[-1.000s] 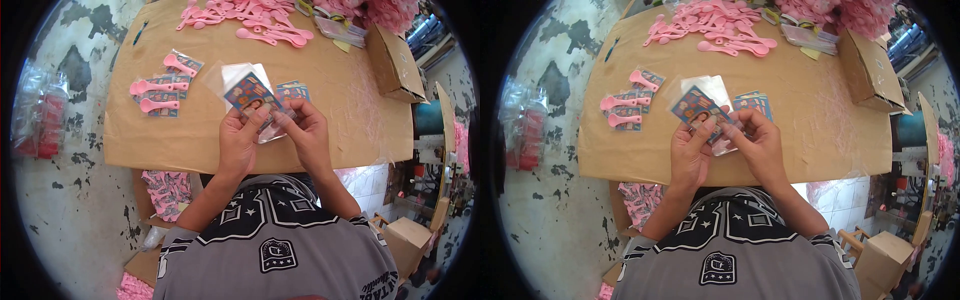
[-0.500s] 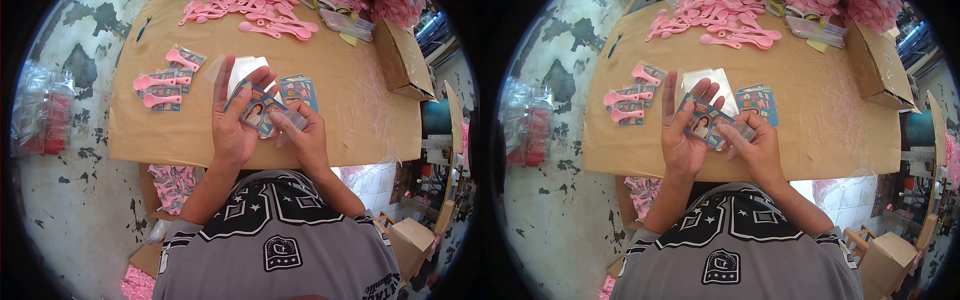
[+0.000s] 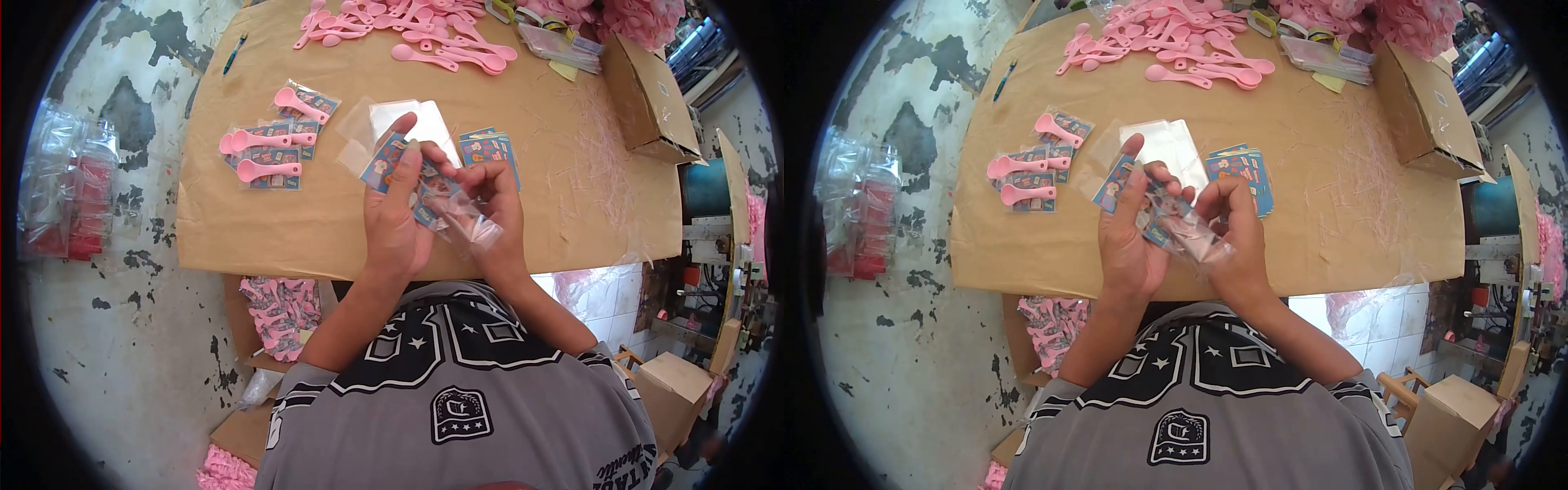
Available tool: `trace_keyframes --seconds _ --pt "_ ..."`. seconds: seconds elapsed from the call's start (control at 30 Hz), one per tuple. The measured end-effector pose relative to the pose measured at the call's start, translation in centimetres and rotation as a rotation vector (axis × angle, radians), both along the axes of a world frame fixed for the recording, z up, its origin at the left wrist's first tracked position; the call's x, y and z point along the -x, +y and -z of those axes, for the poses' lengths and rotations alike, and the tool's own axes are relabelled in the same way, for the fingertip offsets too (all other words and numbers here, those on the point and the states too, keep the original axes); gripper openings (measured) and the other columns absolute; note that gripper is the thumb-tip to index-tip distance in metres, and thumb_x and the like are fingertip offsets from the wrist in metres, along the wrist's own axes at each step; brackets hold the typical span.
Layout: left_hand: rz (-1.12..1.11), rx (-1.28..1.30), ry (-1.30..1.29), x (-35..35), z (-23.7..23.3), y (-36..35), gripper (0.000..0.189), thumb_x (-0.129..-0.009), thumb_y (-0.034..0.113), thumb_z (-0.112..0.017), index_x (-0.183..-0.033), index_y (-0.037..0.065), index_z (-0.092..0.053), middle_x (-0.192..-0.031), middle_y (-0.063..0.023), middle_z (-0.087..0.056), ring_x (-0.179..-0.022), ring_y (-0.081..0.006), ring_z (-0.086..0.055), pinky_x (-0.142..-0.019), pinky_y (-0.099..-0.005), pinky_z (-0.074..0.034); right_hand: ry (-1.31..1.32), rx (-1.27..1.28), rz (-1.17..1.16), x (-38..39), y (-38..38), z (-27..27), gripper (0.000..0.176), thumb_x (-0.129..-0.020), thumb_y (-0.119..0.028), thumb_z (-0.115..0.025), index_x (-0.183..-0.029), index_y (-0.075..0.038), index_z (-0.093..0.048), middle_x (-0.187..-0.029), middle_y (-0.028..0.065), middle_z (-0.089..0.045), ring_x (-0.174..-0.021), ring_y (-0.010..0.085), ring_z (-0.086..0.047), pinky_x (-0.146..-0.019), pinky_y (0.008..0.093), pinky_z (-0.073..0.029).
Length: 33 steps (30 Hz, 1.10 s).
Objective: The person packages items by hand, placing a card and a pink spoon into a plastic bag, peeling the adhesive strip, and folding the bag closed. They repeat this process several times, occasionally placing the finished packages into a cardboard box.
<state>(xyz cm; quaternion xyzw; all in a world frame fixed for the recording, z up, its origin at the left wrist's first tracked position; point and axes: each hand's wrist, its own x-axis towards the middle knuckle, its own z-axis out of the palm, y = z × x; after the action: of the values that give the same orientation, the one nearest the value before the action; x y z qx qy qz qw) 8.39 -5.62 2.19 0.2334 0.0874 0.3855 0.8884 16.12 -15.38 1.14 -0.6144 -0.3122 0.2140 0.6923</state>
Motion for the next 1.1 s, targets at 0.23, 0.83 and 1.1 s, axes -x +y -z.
trace_keyframes --seconds 0.23,0.83,1.1 --pt "-0.179 0.151 0.056 2.0 2.2 4.6 0.036 -0.110 0.028 -0.062 -0.138 0.007 -0.053 -0.095 -0.0024 -0.064 -0.085 -0.0127 -0.064 -0.087 -0.0368 -0.058 -0.841 0.070 -0.155 -4.9 -0.8 -3.1 0.020 -0.082 0.000 -0.081 -0.100 -0.007 -0.074 -0.092 0.0090 -0.067 -0.083 0.0259 -0.066 -0.073 0.0366 -0.054" --pt "-0.439 0.026 0.078 4.1 1.1 6.6 0.042 -0.109 0.037 -0.061 -0.138 0.007 -0.055 -0.105 -0.0049 -0.064 -0.093 -0.0162 -0.062 -0.100 -0.0414 -0.055 -1.443 0.310 -0.044 -18.6 14.3 2.0 0.030 -0.091 -0.012 -0.069 -0.119 -0.002 -0.069 -0.110 0.0167 -0.072 -0.100 0.0328 -0.070 -0.082 0.0435 -0.058" --pt "-0.554 -0.049 -0.107 4.4 -0.3 8.4 0.049 -0.106 0.041 -0.064 -0.137 0.004 -0.054 -0.107 -0.0072 -0.063 -0.101 -0.0198 -0.063 -0.110 -0.0449 -0.053 -0.117 0.476 -0.562 -9.3 0.1 -5.7 0.026 -0.105 -0.015 -0.064 -0.125 0.001 -0.069 -0.088 0.0002 -0.069 -0.076 0.0062 -0.060 -0.068 0.0247 -0.050"
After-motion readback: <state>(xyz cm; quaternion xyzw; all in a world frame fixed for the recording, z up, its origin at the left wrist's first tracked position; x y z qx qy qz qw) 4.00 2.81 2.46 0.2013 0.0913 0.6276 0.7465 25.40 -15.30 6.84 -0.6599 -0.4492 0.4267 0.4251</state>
